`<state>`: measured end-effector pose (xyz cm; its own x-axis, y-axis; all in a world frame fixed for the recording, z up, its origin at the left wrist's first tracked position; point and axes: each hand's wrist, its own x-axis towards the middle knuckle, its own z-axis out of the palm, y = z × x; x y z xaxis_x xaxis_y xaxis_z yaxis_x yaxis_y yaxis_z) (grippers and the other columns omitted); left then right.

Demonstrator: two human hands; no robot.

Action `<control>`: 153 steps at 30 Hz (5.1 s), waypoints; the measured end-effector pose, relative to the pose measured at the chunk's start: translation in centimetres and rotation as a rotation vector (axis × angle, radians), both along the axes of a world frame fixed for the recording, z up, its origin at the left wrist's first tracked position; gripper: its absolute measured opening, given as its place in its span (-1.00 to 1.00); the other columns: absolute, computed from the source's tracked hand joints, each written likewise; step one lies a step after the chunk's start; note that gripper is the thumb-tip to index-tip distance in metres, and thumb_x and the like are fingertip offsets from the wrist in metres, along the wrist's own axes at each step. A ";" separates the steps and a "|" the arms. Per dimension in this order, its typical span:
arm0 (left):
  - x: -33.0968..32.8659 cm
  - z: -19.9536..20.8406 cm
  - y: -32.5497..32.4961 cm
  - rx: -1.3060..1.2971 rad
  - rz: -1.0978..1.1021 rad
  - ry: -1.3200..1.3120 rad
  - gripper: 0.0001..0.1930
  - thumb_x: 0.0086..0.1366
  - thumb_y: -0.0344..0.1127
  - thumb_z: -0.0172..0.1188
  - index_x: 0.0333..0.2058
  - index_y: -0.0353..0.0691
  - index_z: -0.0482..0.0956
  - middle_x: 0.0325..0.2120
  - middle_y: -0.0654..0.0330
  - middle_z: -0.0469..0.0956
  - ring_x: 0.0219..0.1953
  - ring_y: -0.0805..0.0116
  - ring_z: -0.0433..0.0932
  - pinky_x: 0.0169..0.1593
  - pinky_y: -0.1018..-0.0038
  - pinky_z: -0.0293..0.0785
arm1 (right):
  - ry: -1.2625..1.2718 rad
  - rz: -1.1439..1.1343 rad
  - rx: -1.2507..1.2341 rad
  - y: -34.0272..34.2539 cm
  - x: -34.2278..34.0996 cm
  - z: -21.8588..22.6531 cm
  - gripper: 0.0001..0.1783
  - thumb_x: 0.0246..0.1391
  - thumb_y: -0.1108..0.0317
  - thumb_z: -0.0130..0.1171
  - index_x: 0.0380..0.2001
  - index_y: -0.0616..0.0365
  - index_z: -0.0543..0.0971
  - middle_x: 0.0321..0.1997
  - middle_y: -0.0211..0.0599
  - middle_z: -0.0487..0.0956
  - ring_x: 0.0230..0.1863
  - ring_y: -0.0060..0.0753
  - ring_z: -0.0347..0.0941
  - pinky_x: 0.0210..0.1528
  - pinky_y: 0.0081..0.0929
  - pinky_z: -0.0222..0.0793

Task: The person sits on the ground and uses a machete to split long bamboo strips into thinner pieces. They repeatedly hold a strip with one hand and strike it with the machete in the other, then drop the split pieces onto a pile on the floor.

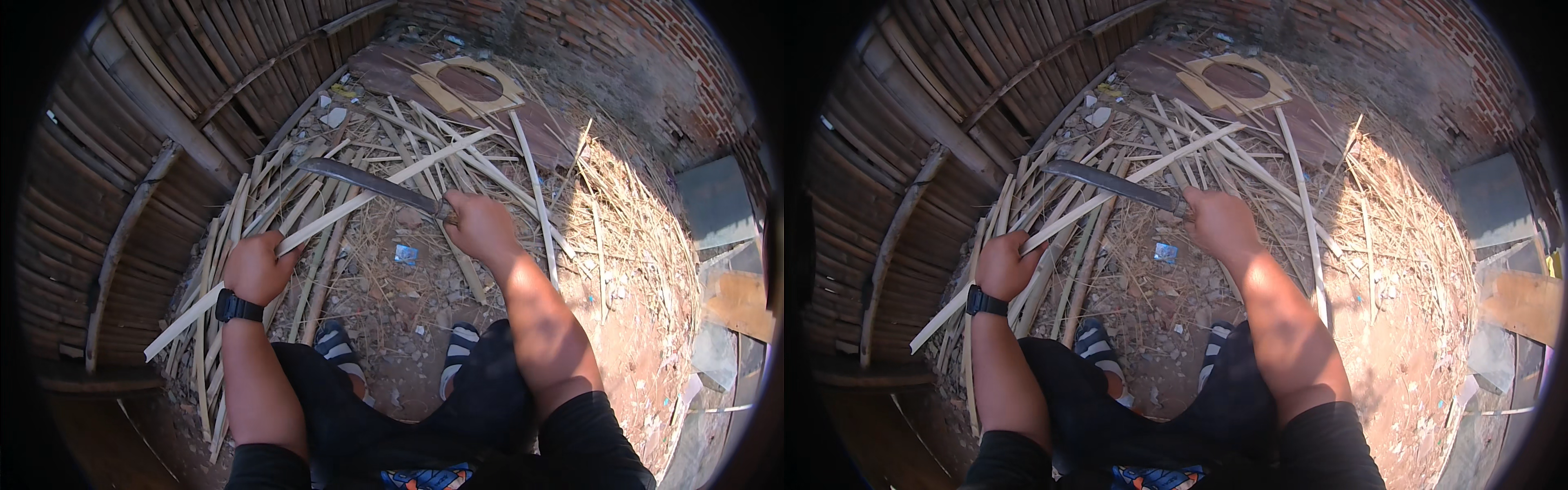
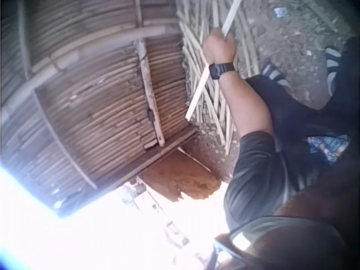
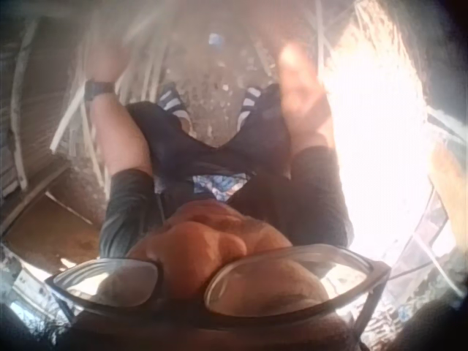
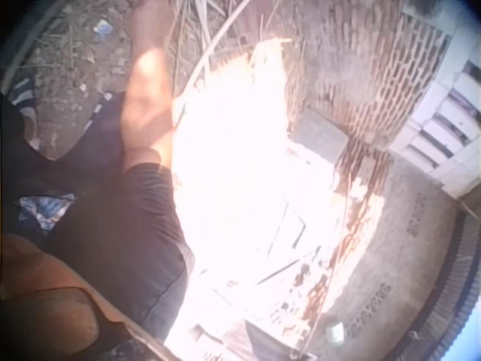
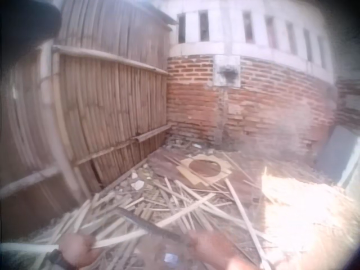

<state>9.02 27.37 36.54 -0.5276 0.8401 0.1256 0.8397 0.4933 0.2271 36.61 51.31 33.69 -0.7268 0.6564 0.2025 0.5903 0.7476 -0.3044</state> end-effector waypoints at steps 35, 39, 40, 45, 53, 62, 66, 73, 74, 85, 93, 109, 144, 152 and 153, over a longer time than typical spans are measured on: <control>-0.3 -0.1 -0.8 0.132 0.022 0.014 -0.70 0.18 -0.07 0.40 -0.44 -0.21 0.67 -0.54 -0.03 0.61 -0.42 -0.15 0.61 -0.34 0.06 0.50 | 0.012 0.052 -0.051 1.3 0.4 0.1 -0.62 -0.02 0.32 0.33 -0.08 0.06 0.60 -0.25 -0.02 0.68 -0.12 0.21 0.60 -0.05 0.04 0.48; -0.9 0.3 -1.1 0.190 0.040 0.134 -0.76 0.13 -0.14 0.41 -0.41 -0.19 0.64 -0.47 0.00 0.62 -0.37 -0.12 0.61 -0.31 0.07 0.51 | 0.193 -0.117 -0.156 5.3 2.5 -2.8 -0.55 0.02 0.30 0.37 0.01 0.14 0.61 -0.19 0.00 0.70 -0.13 0.10 0.64 -0.08 -0.10 0.50; -0.7 0.1 -0.4 0.208 0.028 0.143 -0.77 0.11 -0.16 0.41 -0.42 -0.19 0.63 -0.47 0.00 0.62 -0.37 -0.12 0.61 -0.31 0.07 0.51 | 0.287 -0.189 -0.180 6.8 3.9 -4.2 -0.53 0.04 0.29 0.37 0.04 0.16 0.61 -0.19 -0.02 0.70 -0.14 0.06 0.65 -0.08 -0.13 0.51; -0.7 -0.6 -0.3 0.243 0.023 0.192 -0.79 0.09 -0.22 0.40 -0.44 -0.19 0.59 -0.46 0.03 0.61 -0.37 -0.11 0.60 -0.32 0.06 0.50 | 0.153 -0.166 -0.298 3.5 2.0 -1.9 -0.55 0.06 0.27 0.39 0.01 0.20 0.61 -0.26 -0.04 0.72 -0.17 -0.07 0.67 -0.09 -0.16 0.49; -0.3 0.5 -1.2 0.271 0.031 0.236 -0.79 0.06 -0.23 0.44 -0.43 -0.17 0.60 -0.46 0.05 0.61 -0.37 -0.09 0.61 -0.32 0.07 0.52 | 0.229 -0.174 -0.457 5.1 1.8 -2.1 -0.56 0.02 0.23 0.34 -0.03 0.17 0.63 -0.18 0.10 0.70 -0.08 0.16 0.64 0.02 -0.08 0.50; -0.2 -0.3 -0.2 0.227 0.035 0.169 -0.79 0.04 -0.23 0.45 -0.38 -0.16 0.65 -0.40 0.05 0.64 -0.33 -0.06 0.64 -0.27 0.10 0.55 | 0.139 -0.004 -0.342 1.5 -0.1 -2.0 -0.53 0.01 0.22 0.34 -0.01 0.19 0.62 -0.14 0.19 0.68 -0.03 0.18 0.63 0.07 -0.10 0.50; -0.2 -0.4 -1.2 0.260 0.011 0.186 -0.78 0.04 -0.23 0.44 -0.38 -0.17 0.65 -0.41 0.05 0.64 -0.34 -0.08 0.63 -0.28 0.10 0.54 | -0.060 0.177 -0.050 0.9 -0.6 0.9 -0.55 0.04 0.25 0.36 -0.04 0.27 0.60 -0.24 0.01 0.71 -0.19 -0.06 0.67 -0.05 -0.23 0.50; -0.6 -0.2 -0.4 0.267 0.007 0.158 -0.79 0.04 -0.24 0.44 -0.38 -0.16 0.65 -0.42 0.04 0.63 -0.34 -0.10 0.61 -0.29 0.08 0.52 | 0.372 -0.331 -0.222 8.6 5.4 -6.3 -0.46 0.02 0.21 0.35 0.07 0.22 0.59 -0.10 0.20 0.67 0.00 0.20 0.62 0.08 -0.10 0.48; -0.6 -0.1 -0.3 0.252 0.004 0.153 -0.79 0.04 -0.24 0.44 -0.38 -0.16 0.66 -0.42 0.04 0.63 -0.34 -0.10 0.61 -0.29 0.08 0.52 | 0.341 -0.289 -0.256 8.0 5.0 -5.8 -0.48 0.02 0.21 0.35 0.06 0.20 0.60 -0.11 0.20 0.68 -0.01 0.20 0.62 0.07 -0.09 0.48; -0.5 -0.1 -0.8 0.270 0.014 0.213 -0.78 0.02 -0.24 0.45 -0.36 -0.15 0.66 -0.42 0.06 0.63 -0.34 -0.07 0.63 -0.28 0.09 0.54 | 0.149 -0.291 -0.264 7.1 5.7 -2.2 -0.56 0.02 0.21 0.36 -0.02 0.12 0.63 -0.20 0.04 0.70 -0.08 0.09 0.62 0.01 -0.11 0.48; -0.5 -0.7 -0.6 0.207 0.003 0.199 -0.79 0.03 -0.25 0.45 -0.34 -0.12 0.69 -0.41 0.07 0.65 -0.33 -0.05 0.64 -0.27 0.11 0.55 | -0.103 -0.065 -0.266 3.8 3.7 0.9 -0.46 0.03 0.16 0.35 0.13 0.01 0.61 0.00 0.12 0.66 0.09 0.17 0.56 0.15 -0.07 0.48; 0.0 -0.4 -0.5 0.172 0.025 0.130 -0.80 0.05 -0.19 0.45 -0.40 -0.14 0.70 -0.43 0.06 0.66 -0.36 -0.05 0.64 -0.28 0.12 0.55 | -0.037 -0.121 -0.263 4.7 4.0 -0.8 -0.43 0.04 0.07 0.41 0.07 0.15 0.63 -0.06 0.12 0.68 0.06 0.12 0.60 0.13 -0.11 0.46; 6.3 0.8 2.6 0.360 -0.237 -0.217 -0.67 0.28 -0.15 0.27 -0.17 -0.32 0.67 -0.38 -0.13 0.64 -0.34 -0.12 0.65 -0.20 0.16 0.56 | 1.509 -0.344 -1.282 -5.0 -4.0 2.1 -0.79 0.18 0.48 0.35 -0.23 0.14 0.48 -0.41 -0.40 0.49 -0.49 -0.56 0.38 -0.42 -0.46 0.41; 4.4 0.5 1.1 0.126 -0.298 -0.243 -0.54 0.21 -0.04 0.47 -0.07 -0.25 0.67 -0.46 0.02 0.66 -0.43 0.11 0.67 -0.28 0.24 0.55 | 1.551 -0.258 -1.230 -2.5 -2.1 2.1 -0.82 0.25 0.38 0.28 -0.16 0.23 0.55 -0.40 -0.39 0.50 -0.48 -0.57 0.38 -0.43 -0.49 0.41; 4.1 0.3 1.2 0.048 -0.271 -0.308 -0.54 0.23 -0.03 0.46 -0.05 -0.25 0.66 -0.49 0.04 0.65 -0.45 0.16 0.66 -0.30 0.26 0.54 | 1.524 -0.247 -1.215 -2.3 -1.8 2.1 -0.79 0.27 0.34 0.28 -0.14 0.23 0.55 -0.38 -0.37 0.52 -0.47 -0.57 0.39 -0.43 -0.50 0.41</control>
